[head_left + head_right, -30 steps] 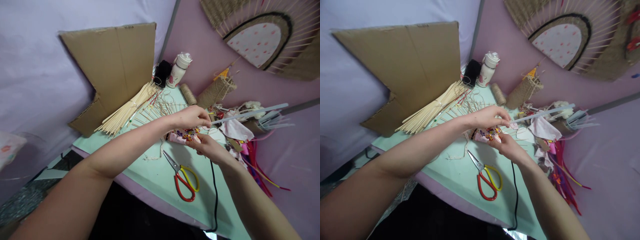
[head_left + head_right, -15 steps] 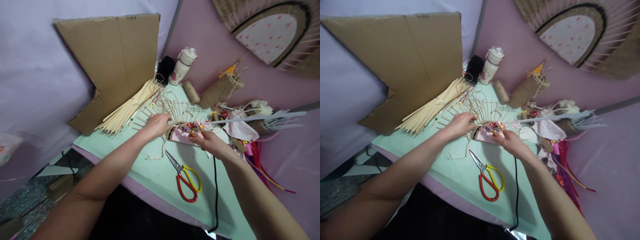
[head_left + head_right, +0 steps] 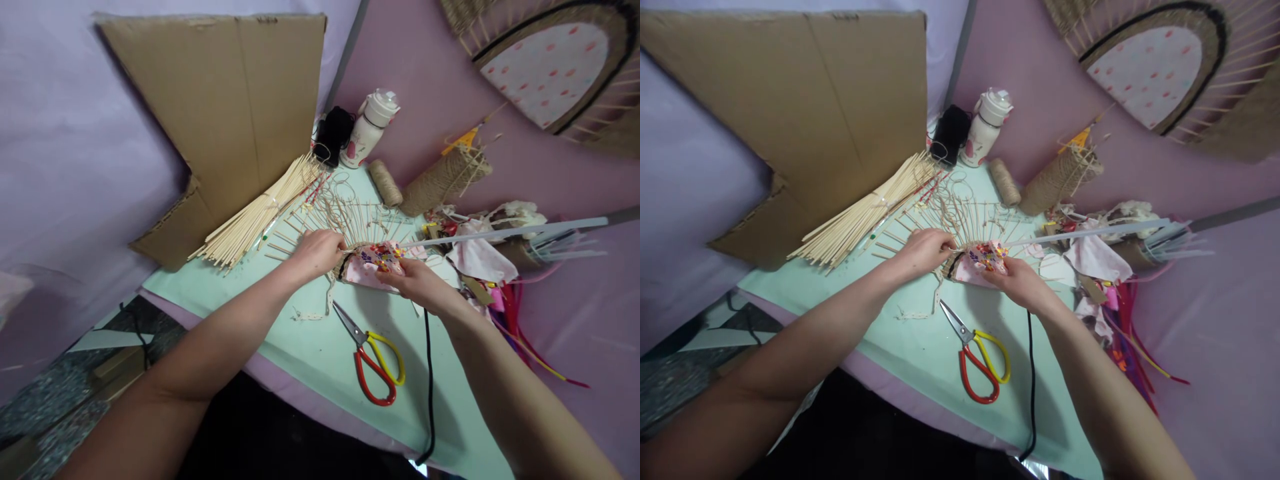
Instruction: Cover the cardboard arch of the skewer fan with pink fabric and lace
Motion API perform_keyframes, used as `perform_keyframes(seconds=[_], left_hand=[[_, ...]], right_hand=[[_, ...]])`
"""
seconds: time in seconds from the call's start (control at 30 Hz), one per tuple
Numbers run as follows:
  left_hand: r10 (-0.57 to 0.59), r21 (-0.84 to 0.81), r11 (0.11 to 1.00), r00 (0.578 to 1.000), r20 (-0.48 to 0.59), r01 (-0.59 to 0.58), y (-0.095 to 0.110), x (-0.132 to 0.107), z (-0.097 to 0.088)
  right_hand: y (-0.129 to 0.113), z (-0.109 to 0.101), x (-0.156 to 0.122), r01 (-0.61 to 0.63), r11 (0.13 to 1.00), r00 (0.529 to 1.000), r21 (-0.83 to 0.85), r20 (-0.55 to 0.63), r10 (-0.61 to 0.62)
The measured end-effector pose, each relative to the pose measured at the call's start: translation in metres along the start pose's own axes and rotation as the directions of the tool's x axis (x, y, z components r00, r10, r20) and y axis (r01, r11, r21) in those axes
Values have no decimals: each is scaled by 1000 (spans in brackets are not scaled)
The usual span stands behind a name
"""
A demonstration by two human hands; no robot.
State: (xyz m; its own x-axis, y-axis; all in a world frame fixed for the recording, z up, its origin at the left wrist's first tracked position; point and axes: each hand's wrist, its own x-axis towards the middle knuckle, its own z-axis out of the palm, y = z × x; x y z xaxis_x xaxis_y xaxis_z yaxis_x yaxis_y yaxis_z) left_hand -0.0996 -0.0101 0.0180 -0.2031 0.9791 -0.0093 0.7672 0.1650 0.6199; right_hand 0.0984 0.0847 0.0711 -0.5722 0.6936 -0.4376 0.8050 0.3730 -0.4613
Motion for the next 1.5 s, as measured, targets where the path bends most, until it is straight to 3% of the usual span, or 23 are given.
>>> perform_keyframes(seconds=[0.63, 0.97, 1.5], left_hand=[[-2, -7, 1000, 999, 32, 2, 0, -1, 0], [-20, -6, 1000, 999, 46, 20, 2, -2, -1], [-18, -4, 1000, 999, 41, 18, 2, -1, 0]], right_hand=[[0, 2, 0, 23, 1000, 999, -12, 30, -23], [-8, 1, -7, -23, 997, 1000, -76, 1, 23], [1, 6, -8, -7, 997, 1000, -80, -5, 7]])
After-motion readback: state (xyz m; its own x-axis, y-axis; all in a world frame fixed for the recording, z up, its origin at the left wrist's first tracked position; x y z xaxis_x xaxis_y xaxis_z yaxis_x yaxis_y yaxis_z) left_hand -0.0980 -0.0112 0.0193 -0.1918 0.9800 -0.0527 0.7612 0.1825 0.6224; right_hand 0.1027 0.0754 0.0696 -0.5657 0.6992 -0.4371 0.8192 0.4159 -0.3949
